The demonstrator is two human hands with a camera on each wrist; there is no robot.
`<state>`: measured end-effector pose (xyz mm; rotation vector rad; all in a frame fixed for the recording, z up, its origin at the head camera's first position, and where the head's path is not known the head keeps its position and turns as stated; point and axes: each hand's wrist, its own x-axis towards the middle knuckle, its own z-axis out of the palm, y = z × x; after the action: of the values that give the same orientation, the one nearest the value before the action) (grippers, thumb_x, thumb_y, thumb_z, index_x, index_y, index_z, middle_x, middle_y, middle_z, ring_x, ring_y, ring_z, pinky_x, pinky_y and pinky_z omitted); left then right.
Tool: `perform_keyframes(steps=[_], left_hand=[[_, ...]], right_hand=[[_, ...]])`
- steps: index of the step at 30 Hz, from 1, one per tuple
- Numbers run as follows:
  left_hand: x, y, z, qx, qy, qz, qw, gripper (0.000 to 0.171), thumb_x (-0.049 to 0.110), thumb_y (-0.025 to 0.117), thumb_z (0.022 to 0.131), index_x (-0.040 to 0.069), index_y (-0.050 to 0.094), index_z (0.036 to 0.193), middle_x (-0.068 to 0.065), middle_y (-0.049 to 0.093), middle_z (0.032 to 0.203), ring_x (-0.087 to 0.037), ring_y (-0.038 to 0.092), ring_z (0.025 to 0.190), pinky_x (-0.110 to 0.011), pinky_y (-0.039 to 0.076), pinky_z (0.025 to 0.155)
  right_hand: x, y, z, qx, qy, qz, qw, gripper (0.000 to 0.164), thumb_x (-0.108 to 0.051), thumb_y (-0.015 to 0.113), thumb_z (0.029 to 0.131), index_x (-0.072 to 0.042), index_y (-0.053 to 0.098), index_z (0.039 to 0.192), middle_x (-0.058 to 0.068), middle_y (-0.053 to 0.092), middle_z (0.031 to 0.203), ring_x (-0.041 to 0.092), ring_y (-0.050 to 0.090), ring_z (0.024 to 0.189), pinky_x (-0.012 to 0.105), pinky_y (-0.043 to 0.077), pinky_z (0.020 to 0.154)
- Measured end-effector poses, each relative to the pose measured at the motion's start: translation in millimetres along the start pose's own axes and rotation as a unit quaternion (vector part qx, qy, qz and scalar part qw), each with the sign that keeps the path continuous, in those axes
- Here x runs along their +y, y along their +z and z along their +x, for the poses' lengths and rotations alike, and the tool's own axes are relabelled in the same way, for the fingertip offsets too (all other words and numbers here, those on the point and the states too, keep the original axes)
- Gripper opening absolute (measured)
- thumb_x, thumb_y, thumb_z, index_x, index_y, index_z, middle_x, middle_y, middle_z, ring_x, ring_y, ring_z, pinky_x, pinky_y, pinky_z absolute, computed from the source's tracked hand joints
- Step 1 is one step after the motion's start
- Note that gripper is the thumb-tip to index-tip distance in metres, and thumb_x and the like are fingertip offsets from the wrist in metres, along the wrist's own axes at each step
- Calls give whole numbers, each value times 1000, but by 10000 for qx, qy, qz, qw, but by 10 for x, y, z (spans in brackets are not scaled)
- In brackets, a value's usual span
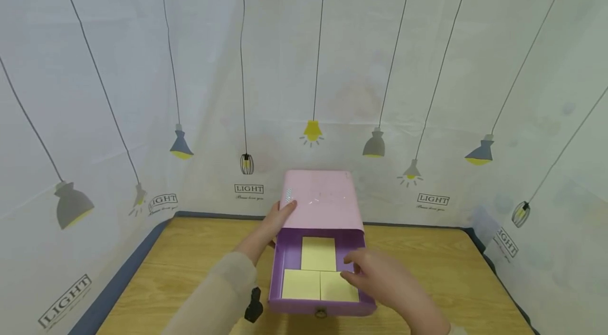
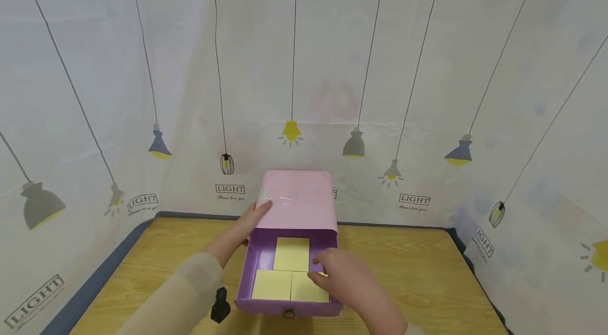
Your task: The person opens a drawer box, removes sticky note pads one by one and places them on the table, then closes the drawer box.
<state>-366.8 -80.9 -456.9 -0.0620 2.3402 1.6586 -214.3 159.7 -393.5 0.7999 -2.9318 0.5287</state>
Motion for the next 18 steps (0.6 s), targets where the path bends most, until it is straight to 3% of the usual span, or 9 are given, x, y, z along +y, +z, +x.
perform_keyframes(steps=[7, 14, 18], left_hand=[[4, -4, -24, 9, 14, -21, 10000, 93, 73, 40, 76, 14, 14, 143, -25, 40, 128, -42, 48, 101, -49, 47, 52], [-7, 15, -14, 85, -50, -31, 9999, 95, 74, 40, 74, 15, 13, 144, -25, 38, 130, -43, 48, 101, -47, 48, 49], [3, 14, -23, 78, 4, -76, 9999, 94, 73, 40, 75, 15, 14, 143, -25, 38, 129, -42, 49, 100, -48, 48, 50]], right_hand=[[163, 111, 224, -93, -839, -361, 9958, 21, -24, 63, 82, -8, 66, 96, -3, 59, 88, 13, 56, 81, 29, 49, 72], [310, 213, 380, -204, -1060, -703, 9917, 26, -25, 66, 79, -8, 65, 99, 0, 56, 90, 10, 52, 78, 26, 48, 67], [338, 237, 467, -410, -1046, -935, 9893, 35, -30, 67, 79, -7, 62, 105, 2, 56, 97, 15, 54, 87, 31, 48, 74]])
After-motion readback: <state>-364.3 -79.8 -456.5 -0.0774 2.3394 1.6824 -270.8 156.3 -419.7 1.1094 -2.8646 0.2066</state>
